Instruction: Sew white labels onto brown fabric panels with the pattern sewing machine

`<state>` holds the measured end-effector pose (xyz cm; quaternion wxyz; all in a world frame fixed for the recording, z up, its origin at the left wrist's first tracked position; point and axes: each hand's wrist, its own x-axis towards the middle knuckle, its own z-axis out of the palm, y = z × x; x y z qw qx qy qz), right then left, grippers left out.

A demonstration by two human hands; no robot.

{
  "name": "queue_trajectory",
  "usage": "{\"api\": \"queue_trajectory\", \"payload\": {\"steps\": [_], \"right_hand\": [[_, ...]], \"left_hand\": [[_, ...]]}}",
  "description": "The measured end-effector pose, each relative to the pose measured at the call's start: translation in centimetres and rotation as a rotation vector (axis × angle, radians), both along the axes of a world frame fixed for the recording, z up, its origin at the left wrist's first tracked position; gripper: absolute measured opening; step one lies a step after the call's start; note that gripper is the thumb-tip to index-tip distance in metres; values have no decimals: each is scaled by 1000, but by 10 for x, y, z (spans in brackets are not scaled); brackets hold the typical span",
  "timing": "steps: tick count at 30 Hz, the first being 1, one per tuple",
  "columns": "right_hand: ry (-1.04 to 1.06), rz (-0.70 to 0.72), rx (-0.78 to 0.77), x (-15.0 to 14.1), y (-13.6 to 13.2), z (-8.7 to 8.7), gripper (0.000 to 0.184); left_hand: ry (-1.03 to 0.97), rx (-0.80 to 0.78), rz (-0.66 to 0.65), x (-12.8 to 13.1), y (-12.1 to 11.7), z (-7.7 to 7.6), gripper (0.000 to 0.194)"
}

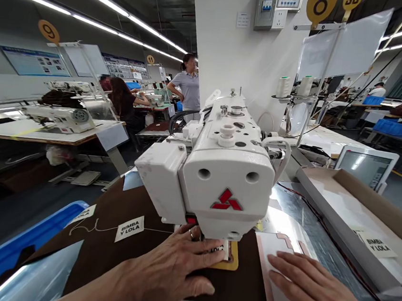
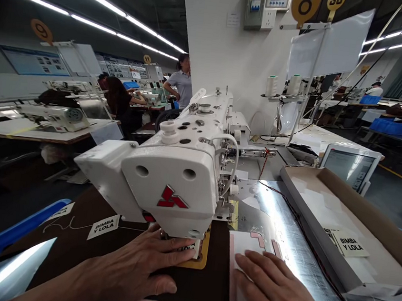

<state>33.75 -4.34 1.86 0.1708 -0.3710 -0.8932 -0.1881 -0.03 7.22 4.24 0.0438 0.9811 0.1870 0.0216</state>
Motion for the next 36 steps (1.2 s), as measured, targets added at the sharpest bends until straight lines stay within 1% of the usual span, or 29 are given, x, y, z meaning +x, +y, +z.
{"api": "queue_trajectory", "payload": {"steps": [2, 4, 6, 8, 11, 17, 22, 25, 28, 31, 34, 36], "right_hand": [[57, -12, 46, 14, -5, -12, 37], [69, -33, 50, 17, -5, -17, 37], [46, -65, 24, 12, -2, -15, 35], [40, -85, -2, 6, 1, -8, 35], [99, -104, -16, 1, 2, -2, 36], [196, -152, -126, 2, -4, -10, 31], [223, -160, -179, 3, -8, -10, 26], [240, -168, -180, 3, -10, -11, 27], [254, -190, -142, 3, -9, -17, 33], [238, -207, -119, 5, -8, -22, 33], [214, -196, -89, 7, -6, -20, 33], [201, -186, -79, 8, -5, -18, 33]], "left_hand": [[32, -8, 6, 1, -1, 3, 65], [53, -17, 16, 3, -2, 4, 66], [72, -21, 30, 4, -2, 5, 67], [99, -25, 45, 4, -3, 6, 68], [119, -38, 60, 4, -3, 5, 68], [66, -68, 52, 3, -4, 3, 70], [67, -57, 65, 1, -7, 0, 70], [81, -74, 77, 2, -7, -1, 68], [70, -87, 87, 5, -5, 0, 65], [76, -112, 115, 9, -1, 2, 61], [105, -151, 160, 11, 0, 3, 61], [89, -164, 198, 11, 0, 3, 62]]}}
